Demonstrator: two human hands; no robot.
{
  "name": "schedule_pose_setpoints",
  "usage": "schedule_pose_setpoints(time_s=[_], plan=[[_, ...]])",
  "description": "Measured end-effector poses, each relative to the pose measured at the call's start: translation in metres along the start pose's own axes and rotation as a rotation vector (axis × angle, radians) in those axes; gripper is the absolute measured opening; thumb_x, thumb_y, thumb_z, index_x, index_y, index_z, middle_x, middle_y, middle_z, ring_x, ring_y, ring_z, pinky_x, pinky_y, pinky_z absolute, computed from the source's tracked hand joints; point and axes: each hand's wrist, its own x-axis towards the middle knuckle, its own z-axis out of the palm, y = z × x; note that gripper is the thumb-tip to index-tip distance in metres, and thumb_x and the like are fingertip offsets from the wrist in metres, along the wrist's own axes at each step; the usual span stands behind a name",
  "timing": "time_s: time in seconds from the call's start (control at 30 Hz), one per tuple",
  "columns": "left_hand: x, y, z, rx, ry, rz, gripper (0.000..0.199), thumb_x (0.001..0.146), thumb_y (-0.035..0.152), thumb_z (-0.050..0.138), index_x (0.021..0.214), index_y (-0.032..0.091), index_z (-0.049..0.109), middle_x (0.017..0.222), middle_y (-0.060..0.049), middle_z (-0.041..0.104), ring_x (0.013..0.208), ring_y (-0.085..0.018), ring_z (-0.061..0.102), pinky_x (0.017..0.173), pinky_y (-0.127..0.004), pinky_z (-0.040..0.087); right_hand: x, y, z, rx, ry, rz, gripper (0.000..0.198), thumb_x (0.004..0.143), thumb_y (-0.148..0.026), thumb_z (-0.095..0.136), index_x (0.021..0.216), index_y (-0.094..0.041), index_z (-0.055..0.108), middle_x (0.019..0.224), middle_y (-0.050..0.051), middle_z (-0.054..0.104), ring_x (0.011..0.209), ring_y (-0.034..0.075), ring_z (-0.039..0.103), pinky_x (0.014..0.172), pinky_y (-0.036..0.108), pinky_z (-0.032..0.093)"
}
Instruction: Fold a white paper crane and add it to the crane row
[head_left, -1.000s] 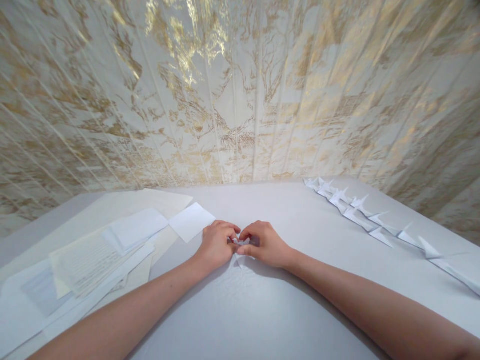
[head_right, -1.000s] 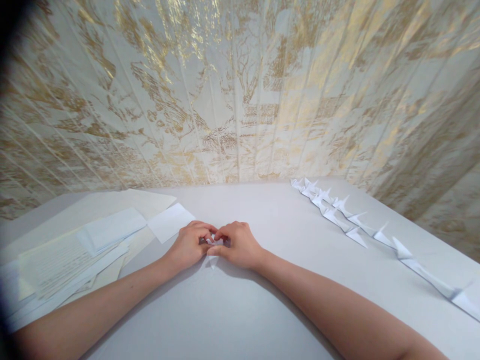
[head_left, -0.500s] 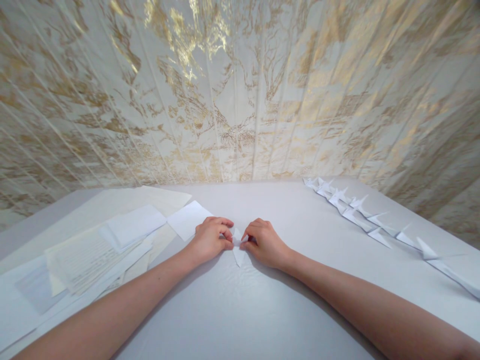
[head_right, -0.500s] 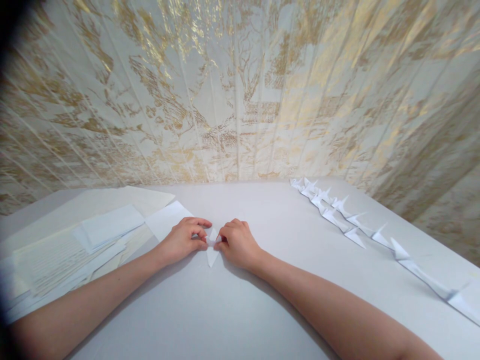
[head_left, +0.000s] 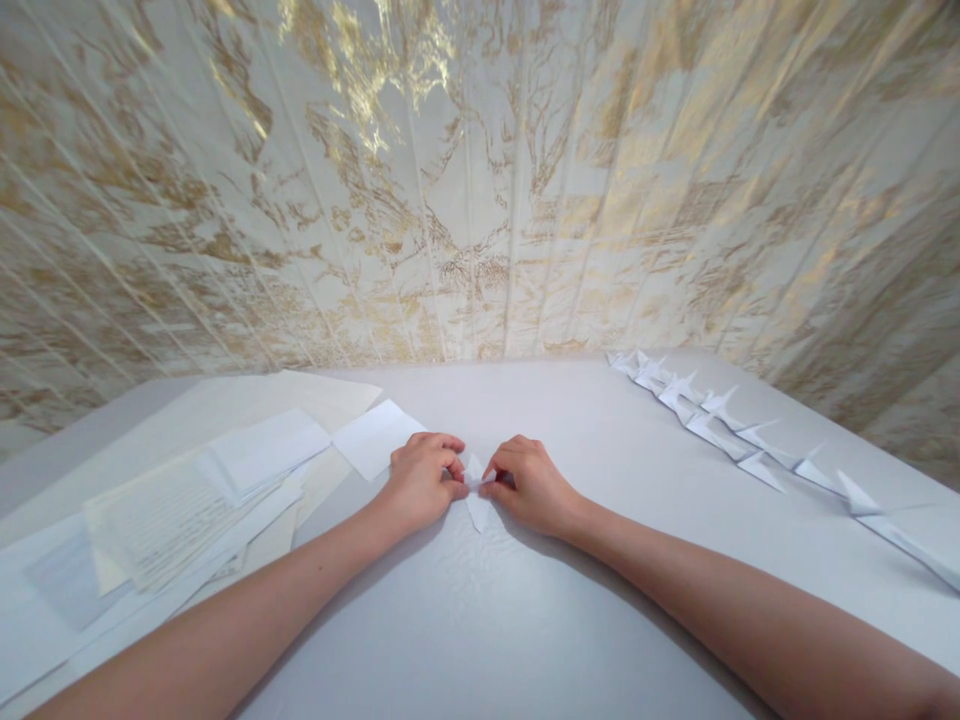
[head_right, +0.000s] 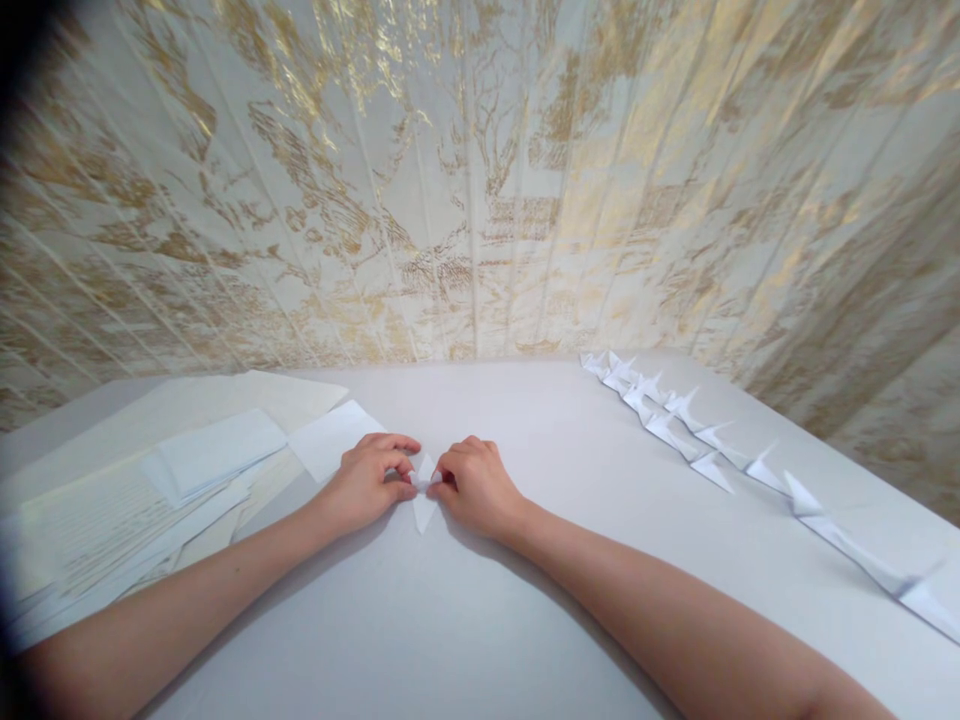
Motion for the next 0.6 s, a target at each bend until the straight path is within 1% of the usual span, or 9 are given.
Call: schedule_pose_setpoints(time_s=[0.2, 0.37, 0.47, 0.6], plan=[[-0.0008, 0.0051, 0.0004, 0.062, 0.003, -0.027, 0.007, 0.065, 0.018, 0.063, 0.058, 0.020, 0.064, 0.113, 0.001, 0.061, 0.109, -0.028, 0.047, 0.088, -0.046, 0.038, 0.0028, -0.0037, -0.0022, -0.099, -0.057, 0.092, 0.012, 0.073, -0.022, 0.066, 0.064, -0.015, 0.062, 0.070, 0.004, 0.063, 0.078, 0.017, 0.051, 0.069, 0.028, 0.031], [-0.0003, 0.0048, 0.0022, 0.081, 0.014, -0.027, 0.008, 0.065, 0.019, 0.062, 0.058, 0.020, 0.064, 0.115, 0.000, 0.060, 0.109, -0.028, 0.047, 0.087, -0.045, 0.039, 0.0050, -0.0051, -0.0006, -0.189, -0.065, 0.095, 0.014, 0.073, -0.021, 0.066, 0.062, -0.014, 0.060, 0.069, 0.004, 0.064, 0.078, 0.019, 0.051, 0.068, 0.029, 0.029], [-0.0017, 0.0040, 0.0031, 0.092, 0.032, -0.028, 0.008, 0.066, 0.021, 0.061, 0.059, 0.021, 0.065, 0.115, 0.000, 0.060, 0.108, -0.028, 0.048, 0.087, -0.046, 0.039, 0.0030, -0.0052, 0.0015, -0.227, -0.051, 0.064, 0.013, 0.074, -0.020, 0.065, 0.063, -0.014, 0.060, 0.069, 0.005, 0.064, 0.078, 0.019, 0.051, 0.068, 0.030, 0.028], [-0.0050, 0.0037, 0.0041, 0.126, 0.047, 0.003, 0.009, 0.066, 0.021, 0.059, 0.061, 0.022, 0.066, 0.116, -0.002, 0.060, 0.109, -0.029, 0.048, 0.087, -0.047, 0.039, -0.0025, -0.0054, 0.0050, -0.301, 0.028, -0.055, 0.008, 0.076, -0.018, 0.062, 0.069, -0.013, 0.062, 0.072, 0.006, 0.064, 0.083, 0.020, 0.050, 0.072, 0.031, 0.028]])
